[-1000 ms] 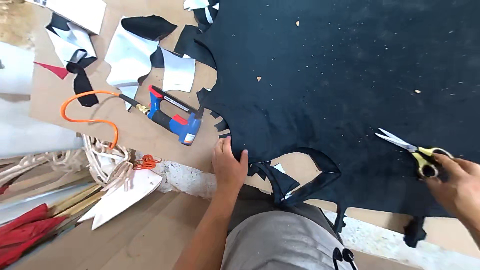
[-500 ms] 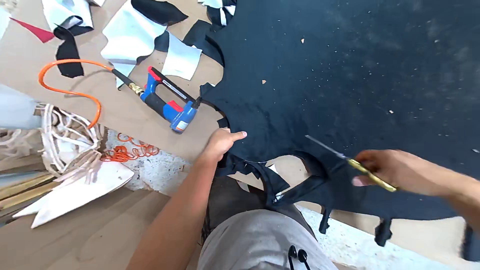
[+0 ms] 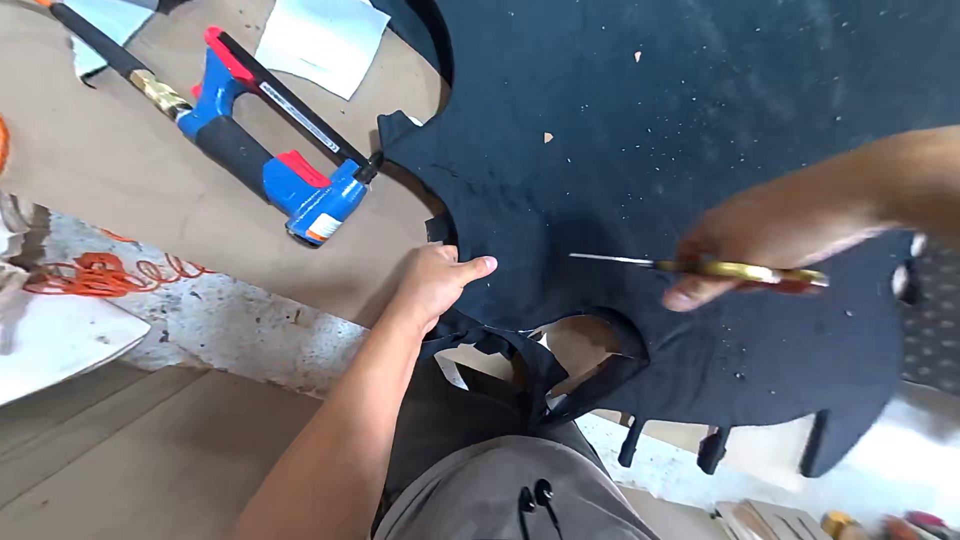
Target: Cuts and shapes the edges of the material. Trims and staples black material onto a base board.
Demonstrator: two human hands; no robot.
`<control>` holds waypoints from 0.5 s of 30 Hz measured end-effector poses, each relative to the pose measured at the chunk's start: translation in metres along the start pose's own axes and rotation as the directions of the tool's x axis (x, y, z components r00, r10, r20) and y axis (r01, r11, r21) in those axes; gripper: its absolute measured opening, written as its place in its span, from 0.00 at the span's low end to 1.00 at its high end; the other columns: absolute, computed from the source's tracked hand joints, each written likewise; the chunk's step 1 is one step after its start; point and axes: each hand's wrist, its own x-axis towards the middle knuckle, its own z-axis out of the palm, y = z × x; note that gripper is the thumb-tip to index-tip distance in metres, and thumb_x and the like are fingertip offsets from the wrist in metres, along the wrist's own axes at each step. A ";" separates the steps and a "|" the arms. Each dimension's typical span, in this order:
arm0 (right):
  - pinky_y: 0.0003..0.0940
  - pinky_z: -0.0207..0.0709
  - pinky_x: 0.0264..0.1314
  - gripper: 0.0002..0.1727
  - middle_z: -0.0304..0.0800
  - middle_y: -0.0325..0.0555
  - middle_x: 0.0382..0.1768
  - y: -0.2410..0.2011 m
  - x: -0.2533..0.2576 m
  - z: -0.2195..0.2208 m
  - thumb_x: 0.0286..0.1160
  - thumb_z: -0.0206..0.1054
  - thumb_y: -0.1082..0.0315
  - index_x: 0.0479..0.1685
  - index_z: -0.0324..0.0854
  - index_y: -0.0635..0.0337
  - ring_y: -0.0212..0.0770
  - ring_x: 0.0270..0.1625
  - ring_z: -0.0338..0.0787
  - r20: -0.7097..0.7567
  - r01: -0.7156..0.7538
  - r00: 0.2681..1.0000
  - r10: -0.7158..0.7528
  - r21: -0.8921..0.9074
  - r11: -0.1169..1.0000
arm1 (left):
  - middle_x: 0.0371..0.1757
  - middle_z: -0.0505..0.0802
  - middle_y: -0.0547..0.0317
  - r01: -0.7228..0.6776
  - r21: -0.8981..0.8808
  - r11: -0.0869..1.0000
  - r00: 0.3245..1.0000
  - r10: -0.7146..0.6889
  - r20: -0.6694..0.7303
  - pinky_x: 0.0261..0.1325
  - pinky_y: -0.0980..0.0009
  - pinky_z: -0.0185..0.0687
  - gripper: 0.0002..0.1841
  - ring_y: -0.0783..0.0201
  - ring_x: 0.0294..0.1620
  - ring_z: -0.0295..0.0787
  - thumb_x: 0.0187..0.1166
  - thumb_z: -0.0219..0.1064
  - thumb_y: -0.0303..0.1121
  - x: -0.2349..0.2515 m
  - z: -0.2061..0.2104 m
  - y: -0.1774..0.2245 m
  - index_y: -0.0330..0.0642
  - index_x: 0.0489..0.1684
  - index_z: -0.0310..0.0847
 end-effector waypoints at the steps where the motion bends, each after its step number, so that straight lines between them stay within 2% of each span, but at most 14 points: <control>1: 0.29 0.72 0.12 0.38 0.78 0.38 0.14 -0.015 0.010 -0.007 0.60 0.69 0.22 0.31 0.85 0.52 0.30 0.12 0.75 0.063 -0.037 0.997 0.035 0.034 0.999 | 0.42 0.97 0.50 -0.001 0.005 1.000 1.000 0.001 0.005 0.58 0.48 0.89 0.19 0.56 0.49 0.95 0.72 0.81 0.46 -0.001 -0.001 0.000 0.36 0.44 0.91; 2: 0.29 0.73 0.14 0.34 0.79 0.38 0.15 -0.037 0.011 -0.009 0.66 0.70 0.27 0.34 0.86 0.55 0.31 0.13 0.75 0.067 -0.092 0.994 0.089 0.029 0.995 | 0.41 0.96 0.50 -0.005 0.016 1.000 1.000 0.005 0.004 0.57 0.47 0.89 0.19 0.55 0.48 0.94 0.72 0.81 0.46 0.001 -0.001 0.001 0.36 0.42 0.90; 4: 0.33 0.75 0.18 0.33 0.78 0.42 0.14 -0.089 -0.004 0.009 0.64 0.72 0.32 0.34 0.86 0.58 0.36 0.14 0.77 -0.190 -0.266 0.952 0.241 -0.119 0.957 | 0.40 0.97 0.51 -0.003 0.016 1.000 1.000 0.003 0.016 0.56 0.49 0.89 0.18 0.57 0.47 0.95 0.72 0.80 0.46 0.002 -0.004 0.000 0.38 0.40 0.91; 7: 0.35 0.75 0.19 0.33 0.78 0.43 0.14 -0.091 -0.006 0.021 0.56 0.77 0.31 0.35 0.87 0.56 0.37 0.14 0.78 -0.346 -0.318 0.910 0.230 -0.225 0.921 | 0.42 0.97 0.53 -0.002 -0.039 0.999 0.999 0.004 0.053 0.57 0.53 0.90 0.15 0.60 0.48 0.96 0.74 0.79 0.43 -0.003 -0.006 0.001 0.39 0.43 0.91; 9: 0.44 0.80 0.29 0.32 0.84 0.42 0.20 -0.077 0.002 0.021 0.54 0.82 0.34 0.43 0.90 0.53 0.40 0.23 0.83 -0.414 -0.247 0.903 0.115 -0.280 0.928 | 0.43 0.98 0.53 -0.002 -0.088 0.996 0.997 0.009 0.077 0.58 0.54 0.91 0.15 0.60 0.49 0.96 0.74 0.79 0.41 -0.005 -0.009 0.004 0.38 0.44 0.91; 11: 0.51 0.82 0.39 0.33 0.87 0.41 0.27 -0.050 0.025 0.027 0.54 0.84 0.36 0.51 0.89 0.50 0.42 0.31 0.86 -0.449 -0.119 0.893 -0.033 -0.305 0.945 | 0.43 0.98 0.53 0.002 -0.098 0.995 0.995 0.008 0.099 0.59 0.54 0.90 0.15 0.60 0.49 0.95 0.75 0.79 0.41 -0.006 -0.013 0.004 0.37 0.44 0.91; 12: 0.51 0.83 0.42 0.34 0.89 0.40 0.29 -0.037 0.039 0.031 0.54 0.84 0.35 0.54 0.89 0.49 0.41 0.34 0.88 -0.462 -0.042 0.881 -0.102 -0.290 0.956 | 0.42 0.98 0.53 0.001 -0.095 0.995 0.995 0.008 0.100 0.58 0.54 0.90 0.15 0.60 0.48 0.95 0.74 0.79 0.41 -0.005 -0.014 0.003 0.37 0.43 0.91; 15: 0.45 0.84 0.42 0.34 0.91 0.36 0.31 -0.023 0.075 0.041 0.50 0.86 0.35 0.53 0.88 0.47 0.36 0.35 0.89 -0.507 0.157 0.825 -0.249 -0.218 0.963 | 0.43 0.97 0.52 -0.004 -0.061 0.998 0.995 0.010 0.099 0.59 0.53 0.90 0.16 0.59 0.49 0.95 0.75 0.78 0.43 -0.002 -0.015 -0.002 0.37 0.45 0.90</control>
